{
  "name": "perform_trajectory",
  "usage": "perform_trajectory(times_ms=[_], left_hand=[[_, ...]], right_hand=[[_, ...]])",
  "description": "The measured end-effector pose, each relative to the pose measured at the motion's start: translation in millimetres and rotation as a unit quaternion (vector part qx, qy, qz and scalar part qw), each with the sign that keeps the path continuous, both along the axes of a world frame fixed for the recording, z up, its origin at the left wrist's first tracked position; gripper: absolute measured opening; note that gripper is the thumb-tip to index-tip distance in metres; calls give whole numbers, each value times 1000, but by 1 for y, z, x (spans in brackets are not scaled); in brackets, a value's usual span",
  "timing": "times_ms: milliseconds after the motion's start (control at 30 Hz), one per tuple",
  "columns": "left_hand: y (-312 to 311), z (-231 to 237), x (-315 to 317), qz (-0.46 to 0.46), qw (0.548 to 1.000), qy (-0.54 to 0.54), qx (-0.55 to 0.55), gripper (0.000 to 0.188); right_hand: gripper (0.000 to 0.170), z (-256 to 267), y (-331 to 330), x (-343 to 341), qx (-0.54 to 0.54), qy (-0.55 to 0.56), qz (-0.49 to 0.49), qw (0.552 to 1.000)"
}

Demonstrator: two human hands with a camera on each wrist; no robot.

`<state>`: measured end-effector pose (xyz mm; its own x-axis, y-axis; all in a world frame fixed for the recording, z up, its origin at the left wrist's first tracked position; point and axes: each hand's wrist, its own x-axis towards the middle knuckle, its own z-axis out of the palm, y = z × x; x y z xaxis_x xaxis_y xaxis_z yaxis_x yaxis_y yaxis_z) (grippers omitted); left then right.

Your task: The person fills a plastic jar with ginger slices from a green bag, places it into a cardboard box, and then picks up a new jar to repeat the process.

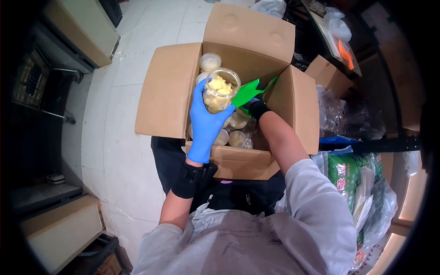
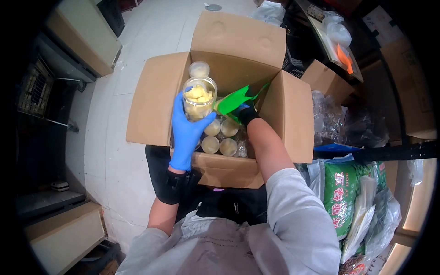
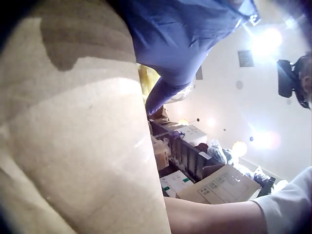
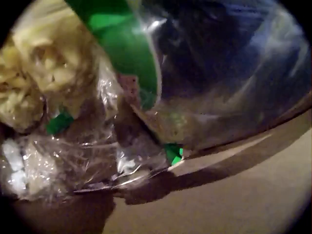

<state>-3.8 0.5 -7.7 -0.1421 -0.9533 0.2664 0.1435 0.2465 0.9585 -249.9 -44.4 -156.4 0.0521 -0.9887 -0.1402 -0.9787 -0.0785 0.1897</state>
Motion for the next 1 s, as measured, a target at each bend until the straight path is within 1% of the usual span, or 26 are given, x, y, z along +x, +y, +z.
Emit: perform_trajectory(times_ms=[67, 133, 167, 200, 233, 267, 300, 333, 367, 400, 433, 467, 500, 533, 567, 600, 667, 700, 800, 833, 867, 933, 967, 1000], left_hand=[[-2, -3, 0, -7, 1000, -1, -6, 82], [-3, -4, 1, -12, 1000, -8, -5, 83], [-4, -5, 1, -14, 1000, -15, -3, 83], [-4, -6, 1, -16, 1000, -12, -5, 83], [-4, -7, 1, -13, 1000, -13, -5, 83], [-4, -7, 1, -10, 1000, -15, -7, 83], [-4, -7, 0, -5, 1000, -16, -16, 83], [-4, -7, 0, -5, 1000, -15, -20, 83], [-4, -6, 0, -7, 1000, -10, -22, 83], [-4, -5, 0, -9, 1000, -7, -24, 83], [-4, -4, 1, -5, 1000, -7, -28, 83], [-3, -2, 1, -11, 999, -14, -29, 83], [-3, -1, 2, -16, 999, -21, -29, 83], [-2, 0, 2, -11, 999, -21, -32, 83], [-2, 0, 2, -15, 999, -25, -29, 83], [-2, 1, 2, -18, 999, -29, -27, 83], [-1, 4, 3, -18, 998, -39, -36, 80], [-1, 5, 3, -23, 998, -49, -42, 77], [-2, 2, 1, -14, 998, -46, -42, 80], [-3, 1, 1, -9, 998, -45, -43, 80], [-3, 0, 2, -11, 997, -55, -48, 81], [-2, -2, 2, -11, 996, -68, -49, 83], [-2, -2, 2, -13, 996, -69, -53, 84], [-2, -2, 2, -15, 996, -70, -57, 84]], right_hand=[[33, 22, -2, -2, -11, -13, 31, 999], [33, -57, -38, -48, -26, -107, 83, 990], [33, -65, -47, -56, -23, -74, 156, 985], [33, -38, -39, -52, -25, -71, 153, 985], [31, 14, -24, -38, 7, -120, 97, 988], [30, 48, -17, -27, 37, -169, 41, 984], [20, 56, -23, -26, 60, -100, 76, 990], [20, 70, -18, -27, 57, -98, 77, 991], [20, 87, -9, -29, 62, -206, 32, 976], [24, 103, -1, -29, 67, -312, -11, 948], [26, 113, 2, -28, 70, -351, -52, 932], [26, 124, 9, -27, 69, -351, -47, 933], [26, 134, 15, -25, 72, -444, -56, 891], [26, 143, 21, -24, 74, -532, -64, 841], [26, 153, 25, -22, 88, -555, -53, 825], [26, 163, 28, -19, 88, -555, -48, 826], [23, 200, 41, -7, 95, -619, -55, 778], [23, 207, 44, -4, 95, -618, -50, 779], [26, 225, 48, 5, 6, -728, -32, 685], [25, 229, 49, 11, -29, -748, -4, 663], [25, 232, 49, 20, -26, -747, -1, 664], [23, 236, 51, 38, -115, -744, 31, 658], [22, 239, 52, 45, -118, -754, 40, 645], [22, 240, 51, 48, -116, -755, 40, 644]])
